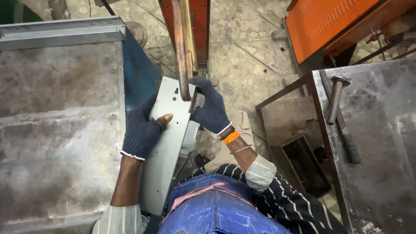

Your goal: Assembling and spot-welding metal enclosure components.

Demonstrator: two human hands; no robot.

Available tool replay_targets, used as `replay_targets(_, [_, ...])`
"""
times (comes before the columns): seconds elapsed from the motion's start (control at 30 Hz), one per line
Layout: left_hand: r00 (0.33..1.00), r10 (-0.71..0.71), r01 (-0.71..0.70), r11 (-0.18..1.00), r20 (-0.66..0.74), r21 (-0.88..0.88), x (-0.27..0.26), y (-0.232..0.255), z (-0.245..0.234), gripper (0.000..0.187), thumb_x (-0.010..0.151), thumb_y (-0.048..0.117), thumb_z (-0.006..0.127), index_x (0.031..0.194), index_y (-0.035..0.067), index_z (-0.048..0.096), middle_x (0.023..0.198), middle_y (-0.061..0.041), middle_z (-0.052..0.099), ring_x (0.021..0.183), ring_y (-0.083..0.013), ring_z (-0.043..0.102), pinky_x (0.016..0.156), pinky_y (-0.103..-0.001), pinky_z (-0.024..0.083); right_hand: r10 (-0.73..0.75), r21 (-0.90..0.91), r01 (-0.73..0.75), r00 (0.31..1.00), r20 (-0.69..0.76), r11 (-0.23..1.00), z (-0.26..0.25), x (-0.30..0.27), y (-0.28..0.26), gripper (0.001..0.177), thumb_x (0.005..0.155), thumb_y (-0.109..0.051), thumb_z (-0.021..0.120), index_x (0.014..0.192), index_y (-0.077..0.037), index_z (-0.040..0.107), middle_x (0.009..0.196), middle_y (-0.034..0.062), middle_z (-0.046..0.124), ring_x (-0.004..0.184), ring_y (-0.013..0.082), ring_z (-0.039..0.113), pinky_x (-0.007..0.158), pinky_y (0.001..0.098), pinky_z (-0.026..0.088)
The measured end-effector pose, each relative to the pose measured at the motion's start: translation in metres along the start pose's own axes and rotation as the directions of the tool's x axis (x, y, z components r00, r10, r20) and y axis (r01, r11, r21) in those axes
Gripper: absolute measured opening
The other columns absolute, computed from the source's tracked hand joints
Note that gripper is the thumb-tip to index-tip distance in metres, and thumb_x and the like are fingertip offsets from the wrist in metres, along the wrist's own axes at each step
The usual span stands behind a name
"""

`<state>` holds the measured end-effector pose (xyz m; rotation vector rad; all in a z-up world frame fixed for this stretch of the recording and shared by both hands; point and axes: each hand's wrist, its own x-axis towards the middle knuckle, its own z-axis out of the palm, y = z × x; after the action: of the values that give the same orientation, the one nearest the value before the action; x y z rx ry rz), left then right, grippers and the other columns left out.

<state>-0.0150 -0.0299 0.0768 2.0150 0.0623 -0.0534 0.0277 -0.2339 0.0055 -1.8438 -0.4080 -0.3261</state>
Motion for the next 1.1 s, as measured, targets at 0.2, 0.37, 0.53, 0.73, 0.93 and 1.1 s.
replay_targets(0.2, [0.998, 0.054, -0.051, 0.997, 0.044, -0.065, 0.003, 0.003, -0.006, 0.062, 0.081, 0.011, 0.077, 0.14, 0.0, 0.06, 0.119, -0.016, 0.076, 0.103, -0.0172, 0.071, 0.09, -0.034, 0.057, 0.061, 0.054, -0.058, 0.997, -0.043, 0.997, 0.006, -0.002, -0.006, 0.071, 0.076, -0.027, 0.093, 0.133, -0.01, 0.055, 0.123, 0.0089, 0.069, 0.114, 0.0211, 0.073, 0.099, 0.035, 0.059])
replay_targets(0.37, [0.996, 0.056, -0.054, 0.998, 0.073, -0.019, 0.01, 0.008, -0.012, 0.063, 0.081, 0.01, 0.077, 0.141, 0.001, 0.06, 0.117, -0.014, 0.077, 0.101, -0.0156, 0.071, 0.088, -0.032, 0.057, 0.031, -0.019, -0.033, 0.996, -0.089, 0.999, 0.009, -0.005, -0.009, 0.071, 0.073, -0.027, 0.094, 0.13, -0.009, 0.057, 0.119, 0.01, 0.069, 0.111, 0.0223, 0.072, 0.098, 0.0353, 0.058])
replay_targets(0.53, [0.994, 0.047, -0.044, 0.999, 0.103, -0.031, 0.015, 0.0, -0.014, 0.064, 0.081, 0.011, 0.078, 0.142, 0.0, 0.059, 0.118, -0.013, 0.076, 0.099, -0.0141, 0.069, 0.085, -0.031, 0.057, 0.106, -0.017, -0.108, 0.989, -0.104, 0.994, 0.013, -0.007, -0.007, 0.073, 0.07, -0.029, 0.096, 0.128, -0.008, 0.057, 0.115, 0.0096, 0.07, 0.107, 0.0206, 0.072, 0.094, 0.034, 0.058])
replay_targets(0.73, [0.991, 0.067, -0.059, 0.996, 0.116, -0.065, 0.015, -0.013, -0.011, 0.064, 0.082, 0.011, 0.078, 0.142, -0.001, 0.058, 0.117, -0.013, 0.075, 0.098, -0.0134, 0.069, 0.086, -0.03, 0.057, 0.019, -0.007, -0.02, 0.991, -0.131, 1.0, 0.015, -0.014, 0.002, 0.074, 0.072, -0.027, 0.094, 0.132, -0.007, 0.055, 0.121, 0.0102, 0.069, 0.115, 0.0213, 0.07, 0.102, 0.0348, 0.056])
replay_targets(0.93, [0.995, 0.032, -0.032, 0.999, 0.089, -0.005, 0.016, -0.006, -0.013, 0.064, 0.081, 0.011, 0.08, 0.141, -0.001, 0.06, 0.115, -0.013, 0.076, 0.096, -0.0134, 0.069, 0.084, -0.031, 0.057, 0.023, -0.036, -0.028, 0.99, -0.136, 0.999, 0.012, -0.011, -0.003, 0.069, 0.075, -0.026, 0.092, 0.133, -0.008, 0.058, 0.126, 0.0103, 0.069, 0.119, 0.0222, 0.071, 0.103, 0.0352, 0.057])
replay_targets(1.1, [0.993, 0.084, -0.084, 0.996, 0.082, -0.007, 0.017, -0.006, -0.014, 0.062, 0.081, 0.011, 0.08, 0.139, -0.002, 0.061, 0.114, -0.014, 0.076, 0.098, -0.0129, 0.069, 0.086, -0.03, 0.057, 0.031, -0.029, -0.035, 0.991, -0.131, 0.999, 0.014, -0.007, -0.006, 0.073, 0.072, -0.03, 0.095, 0.131, -0.009, 0.057, 0.124, 0.0102, 0.068, 0.117, 0.0234, 0.07, 0.102, 0.0358, 0.057])
